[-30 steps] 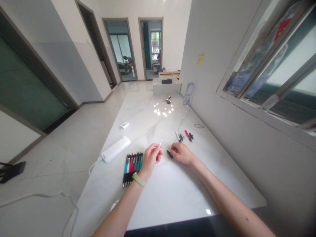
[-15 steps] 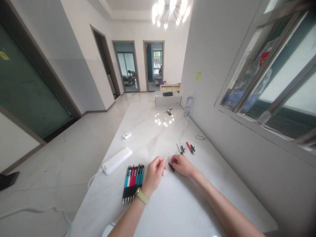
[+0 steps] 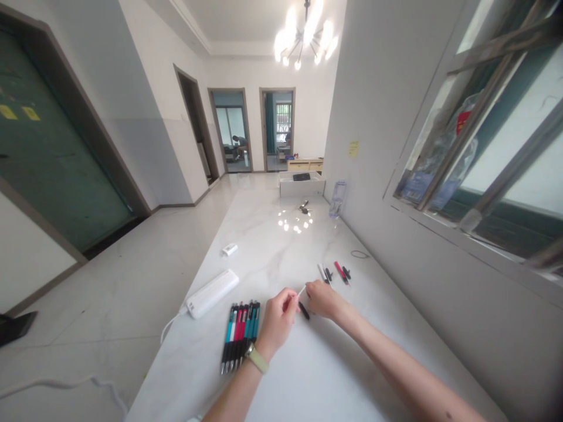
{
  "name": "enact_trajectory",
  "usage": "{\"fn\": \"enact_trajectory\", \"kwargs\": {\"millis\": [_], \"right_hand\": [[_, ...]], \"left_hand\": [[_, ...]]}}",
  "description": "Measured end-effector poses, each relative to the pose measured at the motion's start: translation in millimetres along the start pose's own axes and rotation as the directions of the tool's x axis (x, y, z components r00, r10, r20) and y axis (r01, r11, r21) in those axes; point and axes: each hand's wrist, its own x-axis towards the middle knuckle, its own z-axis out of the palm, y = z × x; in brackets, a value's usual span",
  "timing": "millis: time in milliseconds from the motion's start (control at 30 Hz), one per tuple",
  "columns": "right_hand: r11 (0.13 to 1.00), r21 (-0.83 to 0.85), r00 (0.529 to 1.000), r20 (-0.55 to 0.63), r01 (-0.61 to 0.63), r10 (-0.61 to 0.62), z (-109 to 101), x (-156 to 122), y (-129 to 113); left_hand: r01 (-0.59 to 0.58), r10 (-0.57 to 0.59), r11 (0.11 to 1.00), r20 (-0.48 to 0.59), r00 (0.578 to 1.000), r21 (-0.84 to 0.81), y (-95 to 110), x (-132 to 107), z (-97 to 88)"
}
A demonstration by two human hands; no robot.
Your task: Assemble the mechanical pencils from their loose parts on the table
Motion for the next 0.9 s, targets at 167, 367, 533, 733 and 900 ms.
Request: {"fn": "enact_trajectory", "kwargs": {"millis": [167,367,533,733,900], "right_hand": [[0.978,0.182,0.987,-0.143,0.1,-0.074,-13,-11,7],[0.48,0.839,0.916,-0.369,0.255,0.159,-10,-29,12],[0.376,0.872,0.893,-0.407,0.315,0.195,-7,-34,7],[0.413,0.845,0.905,-0.413,0.339,0.101,-4,-40,-2],[0.414,0.833,0.895,-0.438,0.368,0.085,-5,-42,-2]], "left_hand": [[0.014,-0.014,0.999,-0.01,1.0,0.036,-1,1,-1.3],[-0.005,0.003,0.991,0.016,1.0,0.137,5,-2,-0.1],[-0.021,0.013,0.981,0.042,0.999,0.193,7,-5,1.1],[-0.032,0.023,0.977,0.045,0.999,0.208,8,-5,2.1],[-0.043,0.031,0.975,0.059,0.998,0.218,9,-7,3.6]]}}
